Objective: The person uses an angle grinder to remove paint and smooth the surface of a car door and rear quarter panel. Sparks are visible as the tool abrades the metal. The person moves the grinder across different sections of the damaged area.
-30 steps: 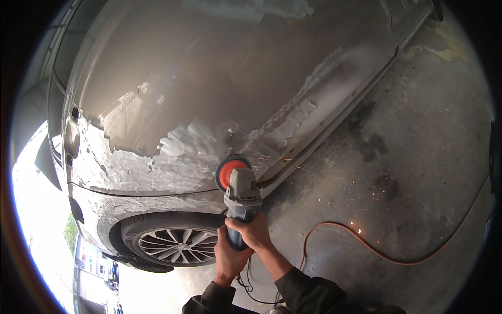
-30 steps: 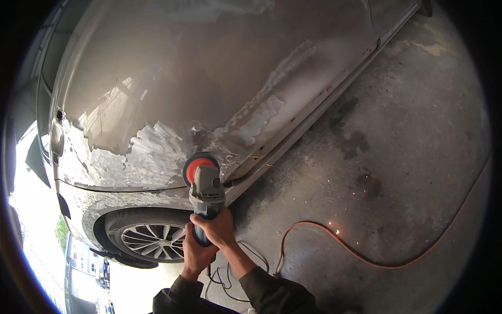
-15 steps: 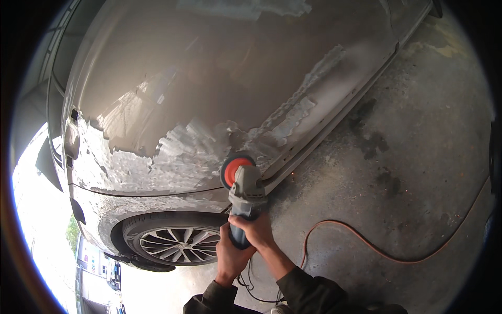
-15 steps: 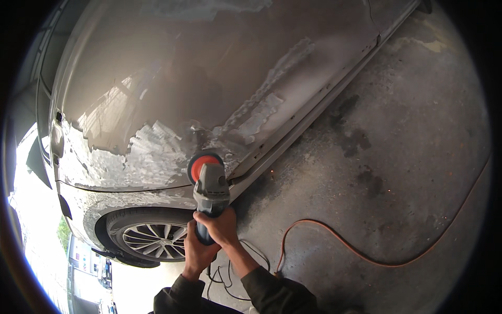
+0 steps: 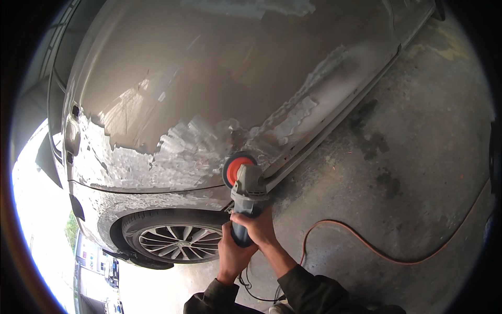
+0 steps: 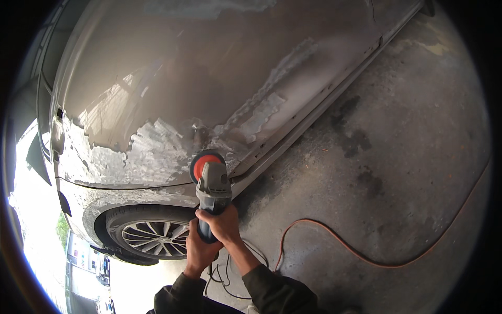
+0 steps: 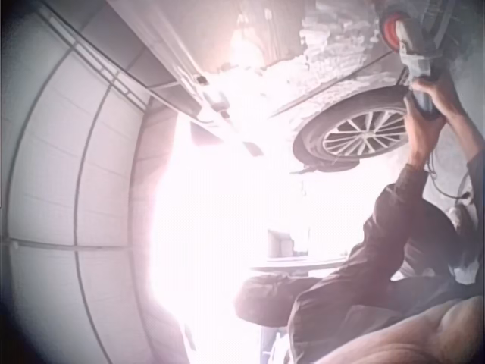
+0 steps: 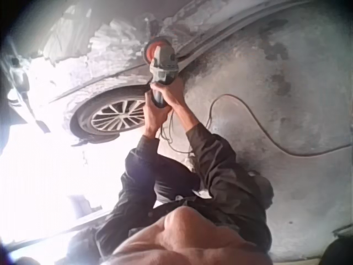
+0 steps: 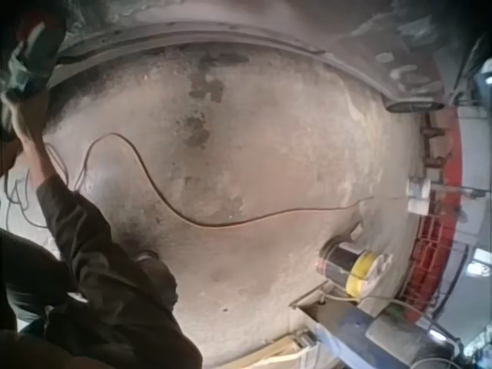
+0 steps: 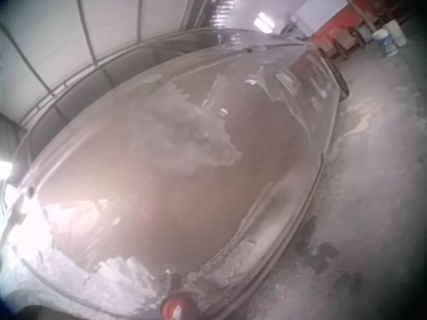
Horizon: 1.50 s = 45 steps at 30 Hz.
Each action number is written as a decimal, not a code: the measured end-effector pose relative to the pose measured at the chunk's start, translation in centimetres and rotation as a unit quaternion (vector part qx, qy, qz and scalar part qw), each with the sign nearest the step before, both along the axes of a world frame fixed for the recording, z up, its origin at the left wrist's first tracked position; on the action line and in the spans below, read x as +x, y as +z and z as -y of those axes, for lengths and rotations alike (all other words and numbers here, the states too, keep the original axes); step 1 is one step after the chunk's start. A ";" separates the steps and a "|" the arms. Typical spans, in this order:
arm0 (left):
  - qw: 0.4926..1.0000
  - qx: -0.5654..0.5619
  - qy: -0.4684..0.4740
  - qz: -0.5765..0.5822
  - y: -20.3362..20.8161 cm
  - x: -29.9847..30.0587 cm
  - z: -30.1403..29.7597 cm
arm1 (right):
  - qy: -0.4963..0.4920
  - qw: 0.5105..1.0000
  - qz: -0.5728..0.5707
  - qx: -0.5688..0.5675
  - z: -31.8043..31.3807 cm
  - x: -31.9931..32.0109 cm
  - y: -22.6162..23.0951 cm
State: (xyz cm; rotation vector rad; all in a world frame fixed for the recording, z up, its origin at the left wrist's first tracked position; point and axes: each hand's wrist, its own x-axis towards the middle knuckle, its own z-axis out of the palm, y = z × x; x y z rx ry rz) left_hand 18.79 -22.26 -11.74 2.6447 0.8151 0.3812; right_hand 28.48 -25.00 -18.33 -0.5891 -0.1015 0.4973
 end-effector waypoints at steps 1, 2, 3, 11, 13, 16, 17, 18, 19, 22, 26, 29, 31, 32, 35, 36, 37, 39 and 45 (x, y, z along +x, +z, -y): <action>1.000 -0.007 -0.004 0.002 -0.1 -0.2 -0.1 | 0.004 1.000 -0.001 0.007 0.0 -0.4 -0.1; 1.000 -0.014 -0.007 0.003 -0.1 -0.3 -0.1 | 0.009 1.000 -0.001 0.014 -0.1 -0.5 -0.1; 1.000 -0.020 -0.008 0.005 -0.2 -0.4 -0.1 | 0.009 1.000 -0.008 0.012 -0.1 -0.3 -0.2; 0.998 0.035 -0.054 0.001 0.4 3.1 0.6 | 0.019 0.994 -0.071 0.086 1.6 2.5 0.5; 1.000 0.020 -0.012 -0.019 0.2 1.1 0.0 | 0.028 0.994 -0.066 0.083 0.2 0.7 -0.2; 0.999 -0.012 0.036 -0.012 -0.2 -2.5 -1.0 | 0.068 0.996 -0.026 0.049 -1.4 -2.4 -0.2; 0.998 -0.024 0.050 0.002 -0.2 -3.1 -1.1 | 0.072 0.996 -0.015 0.041 -1.8 -3.0 -0.1; 0.998 -0.024 0.053 0.000 0.0 -3.2 -1.1 | 0.075 0.996 -0.014 0.035 -1.9 -3.1 -0.1; 0.999 -0.023 0.044 0.004 0.2 -3.1 -1.1 | 0.077 0.997 -0.016 0.025 -1.8 -3.1 0.2; 0.999 -0.017 0.020 0.022 0.5 -2.6 -1.4 | 0.072 0.997 -0.007 0.006 -1.1 -2.4 1.4; 0.999 -0.036 0.031 0.025 0.7 -2.6 -1.0 | 0.056 0.998 0.025 -0.008 -1.5 -2.5 0.8; 0.999 -0.035 0.022 0.031 0.5 -2.7 -0.9 | 0.055 0.998 0.014 -0.008 -1.5 -2.6 0.5; 0.999 -0.041 0.017 0.022 0.2 -2.4 -1.0 | 0.054 0.999 -0.007 -0.003 -1.3 -2.3 0.6; 0.997 -0.063 0.038 0.015 0.2 -2.6 -0.6 | 0.055 0.998 0.019 -0.019 -1.6 -2.5 -0.1; 0.993 -0.083 0.081 0.002 -1.0 -4.6 0.3 | 0.073 0.996 0.046 -0.037 -1.6 -4.4 -1.6; 0.994 -0.086 0.067 0.016 -1.5 -4.7 0.5 | 0.071 0.994 0.041 -0.066 -1.3 -4.8 -2.1; 0.994 -0.091 0.058 0.027 -2.0 -5.0 0.9 | 0.073 0.992 0.033 -0.095 -0.7 -5.2 -2.5; 0.990 -0.128 0.062 0.008 -2.6 -4.5 1.9 | 0.086 0.986 0.036 -0.141 1.1 -4.7 -3.2; 0.993 -0.115 0.012 -0.034 -6.2 -3.7 2.4 | 0.082 0.987 -0.045 -0.131 3.8 -3.9 -6.5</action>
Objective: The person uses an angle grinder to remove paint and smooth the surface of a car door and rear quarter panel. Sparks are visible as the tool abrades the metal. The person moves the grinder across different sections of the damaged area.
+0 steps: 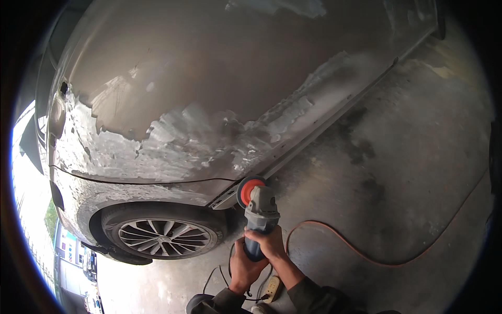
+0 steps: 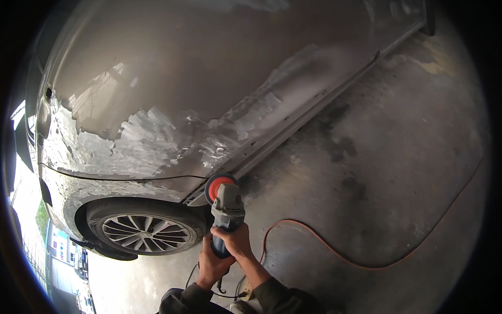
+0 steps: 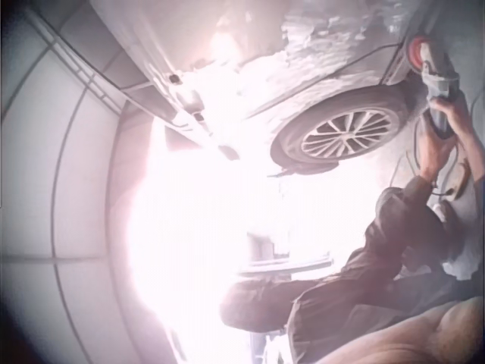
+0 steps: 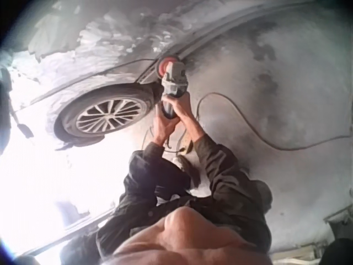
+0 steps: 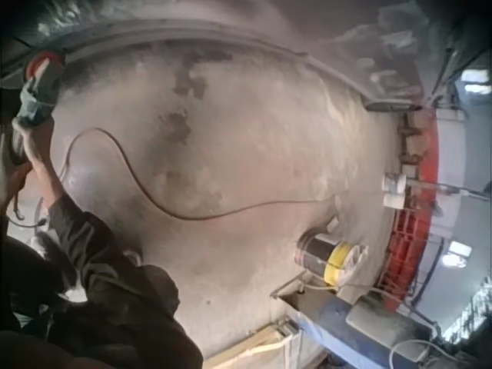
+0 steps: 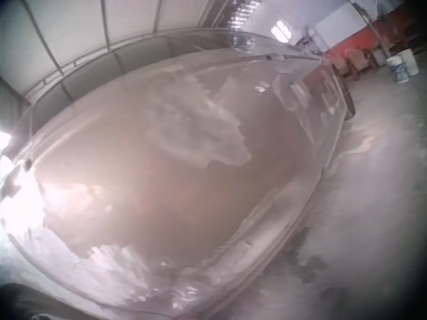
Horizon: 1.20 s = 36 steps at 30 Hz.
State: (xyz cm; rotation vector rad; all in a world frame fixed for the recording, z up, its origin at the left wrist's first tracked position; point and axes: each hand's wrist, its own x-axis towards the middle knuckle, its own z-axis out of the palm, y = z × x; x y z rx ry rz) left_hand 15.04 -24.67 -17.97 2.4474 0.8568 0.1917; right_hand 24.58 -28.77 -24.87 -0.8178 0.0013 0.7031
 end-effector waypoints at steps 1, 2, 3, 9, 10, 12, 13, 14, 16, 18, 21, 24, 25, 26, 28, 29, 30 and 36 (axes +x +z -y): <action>1.000 0.023 -0.006 -0.012 -0.1 0.2 0.0 | -0.003 0.999 -0.016 0.031 0.3 0.3 0.2; 0.999 0.044 -0.015 -0.027 -0.2 0.6 0.1 | -0.002 0.997 -0.040 0.061 0.6 0.5 0.2; 0.997 0.059 -0.027 -0.045 -0.1 1.0 0.1 | -0.002 0.994 -0.065 0.093 0.7 0.7 0.1; 0.983 0.146 -0.060 -0.091 1.9 1.5 -0.9 | 0.001 0.962 -0.133 0.237 -1.4 0.3 -0.2; 0.980 0.164 -0.055 -0.100 2.4 1.9 -0.8 | 0.001 0.956 -0.131 0.261 -1.4 0.6 0.2; 0.972 0.197 -0.064 -0.107 2.7 2.5 -0.7 | -0.019 0.940 -0.176 0.293 -2.0 0.6 0.6; 0.969 0.212 -0.071 -0.103 2.8 2.8 -0.7 | -0.021 0.937 -0.177 0.301 -2.1 0.9 0.6; 0.966 0.224 -0.077 -0.099 3.1 3.2 -0.5 | -0.022 0.934 -0.177 0.308 -2.3 1.3 0.6; 0.965 0.223 -0.068 -0.121 3.6 4.4 0.0 | -0.022 0.929 -0.185 0.321 -2.4 2.1 0.7; 0.960 0.236 -0.068 -0.132 3.7 5.3 0.3 | -0.020 0.922 -0.201 0.331 -2.3 2.9 0.6; 0.961 0.241 -0.052 -0.127 3.7 5.6 0.7 | -0.032 0.919 -0.184 0.346 -2.2 3.1 0.8; 0.964 0.227 -0.035 -0.135 3.8 4.9 1.0 | -0.029 0.925 -0.186 0.330 -2.1 2.6 1.0; 0.965 0.222 -0.030 -0.137 3.9 4.7 0.9 | -0.027 0.927 -0.188 0.324 -2.3 2.5 1.0; 0.964 0.226 -0.034 -0.135 3.9 4.8 1.0 | -0.019 0.922 -0.193 0.335 -2.3 2.6 1.0; 0.963 0.233 -0.044 -0.130 3.9 5.2 1.0 | -0.003 0.912 -0.205 0.356 -2.2 3.0 0.7; 0.962 0.230 -0.034 -0.141 3.9 5.3 1.1 | -0.002 0.910 -0.210 0.356 -2.2 2.9 0.7; 0.962 0.227 -0.025 -0.152 4.0 5.4 1.2 | -0.001 0.909 -0.215 0.356 -2.2 2.8 0.7; 0.962 0.222 -0.011 -0.156 4.0 4.3 1.3 | 0.000 0.914 -0.210 0.348 -2.0 2.1 1.1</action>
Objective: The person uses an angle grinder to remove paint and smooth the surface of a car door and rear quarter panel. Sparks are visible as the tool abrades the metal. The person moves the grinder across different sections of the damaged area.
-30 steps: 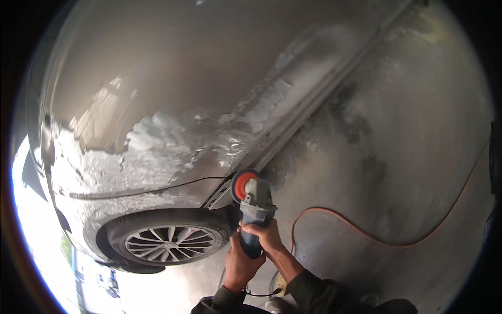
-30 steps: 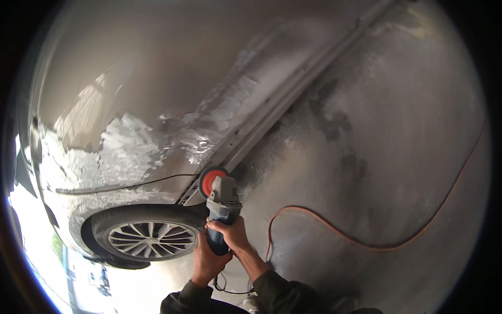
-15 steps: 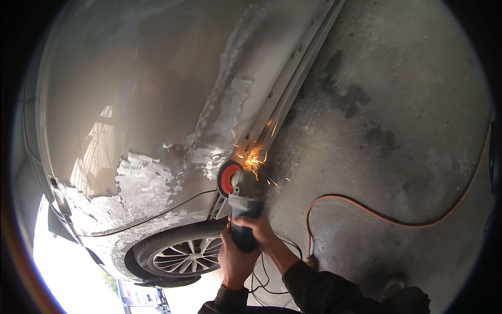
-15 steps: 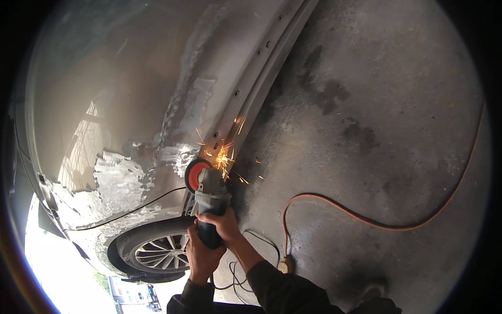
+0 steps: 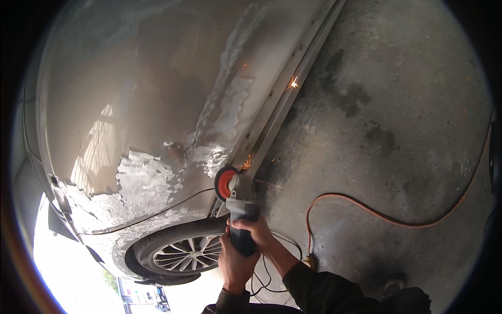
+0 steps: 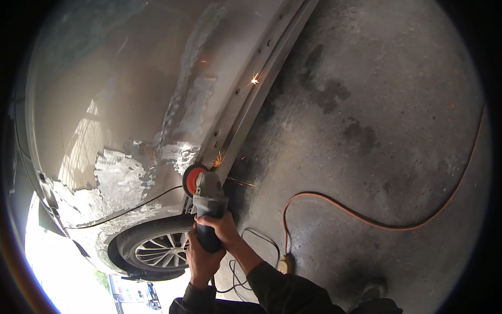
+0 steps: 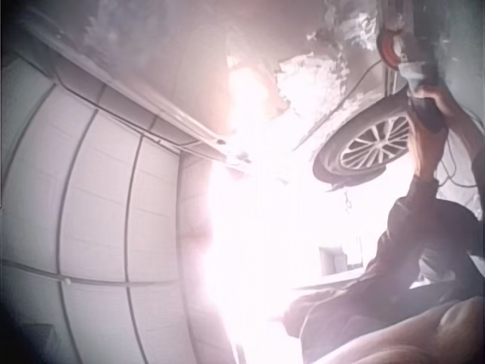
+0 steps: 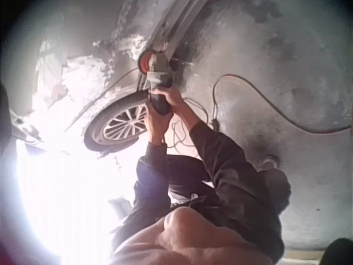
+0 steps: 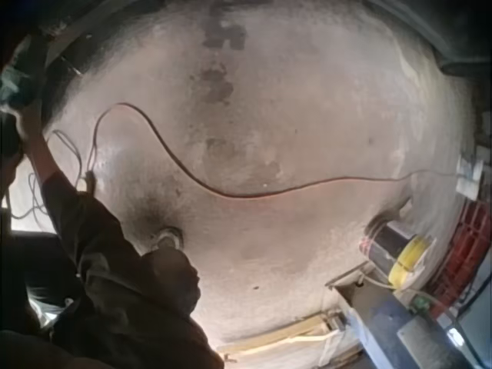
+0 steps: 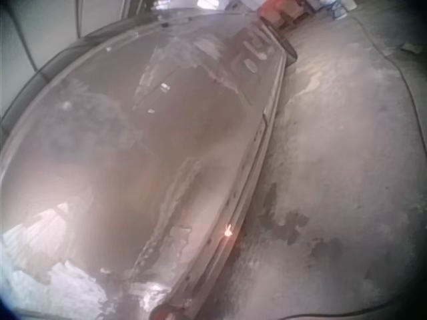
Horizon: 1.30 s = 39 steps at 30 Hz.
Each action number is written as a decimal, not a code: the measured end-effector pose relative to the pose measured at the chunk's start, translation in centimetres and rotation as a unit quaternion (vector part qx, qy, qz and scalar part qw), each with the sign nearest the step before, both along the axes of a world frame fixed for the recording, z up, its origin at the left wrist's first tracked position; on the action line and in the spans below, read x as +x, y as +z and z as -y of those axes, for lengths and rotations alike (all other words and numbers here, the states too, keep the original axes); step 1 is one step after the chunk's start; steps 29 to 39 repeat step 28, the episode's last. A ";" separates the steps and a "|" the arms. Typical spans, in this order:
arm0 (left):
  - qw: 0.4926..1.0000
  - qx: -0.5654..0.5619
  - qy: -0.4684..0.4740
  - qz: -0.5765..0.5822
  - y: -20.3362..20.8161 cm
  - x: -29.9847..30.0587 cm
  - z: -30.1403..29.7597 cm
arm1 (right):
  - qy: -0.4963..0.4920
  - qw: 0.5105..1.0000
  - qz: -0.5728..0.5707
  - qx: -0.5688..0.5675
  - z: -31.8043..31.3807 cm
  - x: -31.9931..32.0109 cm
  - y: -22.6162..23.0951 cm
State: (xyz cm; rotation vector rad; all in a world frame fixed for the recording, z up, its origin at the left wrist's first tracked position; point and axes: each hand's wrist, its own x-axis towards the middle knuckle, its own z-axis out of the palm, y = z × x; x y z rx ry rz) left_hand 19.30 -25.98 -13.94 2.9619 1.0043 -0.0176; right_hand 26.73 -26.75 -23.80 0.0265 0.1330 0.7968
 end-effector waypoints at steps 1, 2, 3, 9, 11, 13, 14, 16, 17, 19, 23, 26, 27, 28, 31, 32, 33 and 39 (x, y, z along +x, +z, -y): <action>1.000 0.004 -0.005 -0.005 0.1 0.4 0.0 | 0.002 1.000 -0.005 0.002 -0.1 0.2 0.0; 1.000 0.008 -0.009 -0.010 0.2 0.5 0.1 | 0.003 1.000 -0.010 0.003 -0.2 0.3 -0.1; 1.000 -0.004 0.009 -0.011 0.2 0.3 0.2 | 0.017 1.000 0.006 -0.013 -0.2 0.1 -0.2; 0.990 -0.119 0.001 0.076 -3.4 -2.5 -0.6 | -0.001 0.978 0.123 -0.171 1.7 -1.0 -1.9; 0.973 -0.198 -0.040 0.112 -5.5 -1.8 -0.8 | -0.029 0.942 0.160 -0.294 2.5 -0.4 -3.4; 0.950 -0.275 -0.068 0.132 -8.7 -0.5 -1.3 | -0.074 0.891 0.195 -0.403 3.4 0.7 -4.9; 0.938 -0.310 -0.074 0.137 -10.3 -0.1 -1.6 | -0.105 0.863 0.211 -0.447 4.1 1.2 -5.0; 0.868 -0.431 -0.101 0.226 -14.9 0.9 -2.2 | -0.153 0.771 0.295 -0.543 5.3 2.2 -4.7; 0.854 -0.462 -0.088 0.222 -17.0 1.3 -2.5 | -0.168 0.734 0.327 -0.571 5.7 2.7 -4.7; 0.821 -0.514 -0.076 0.235 -19.1 2.2 -1.9 | -0.177 0.669 0.387 -0.610 6.1 3.4 -5.7; 0.751 -0.596 -0.082 0.272 -22.5 2.9 -2.4 | -0.175 0.599 0.423 -0.657 6.1 4.1 -5.3; 0.734 -0.612 -0.088 0.280 -23.6 3.8 -3.0 | -0.200 0.564 0.445 -0.666 5.7 4.6 -5.1; 0.723 -0.625 -0.079 0.285 -23.7 4.2 -3.0 | -0.212 0.553 0.455 -0.666 5.4 4.8 -5.1; 0.722 -0.625 -0.078 0.286 -23.8 4.1 -3.1 | -0.223 0.542 0.466 -0.663 5.2 5.1 -5.0; 0.722 -0.625 -0.078 0.286 -23.8 4.1 -3.1 | -0.223 0.542 0.466 -0.663 5.2 5.1 -5.0; 0.722 -0.625 -0.078 0.286 -23.8 4.1 -3.1 | -0.223 0.542 0.466 -0.663 5.2 5.1 -5.0; 0.722 -0.625 -0.078 0.286 -23.8 4.1 -3.1 | -0.223 0.542 0.466 -0.663 5.2 5.1 -5.0; 0.722 -0.625 -0.078 0.286 -23.8 4.1 -3.1 | -0.223 0.542 0.466 -0.663 5.2 5.1 -5.0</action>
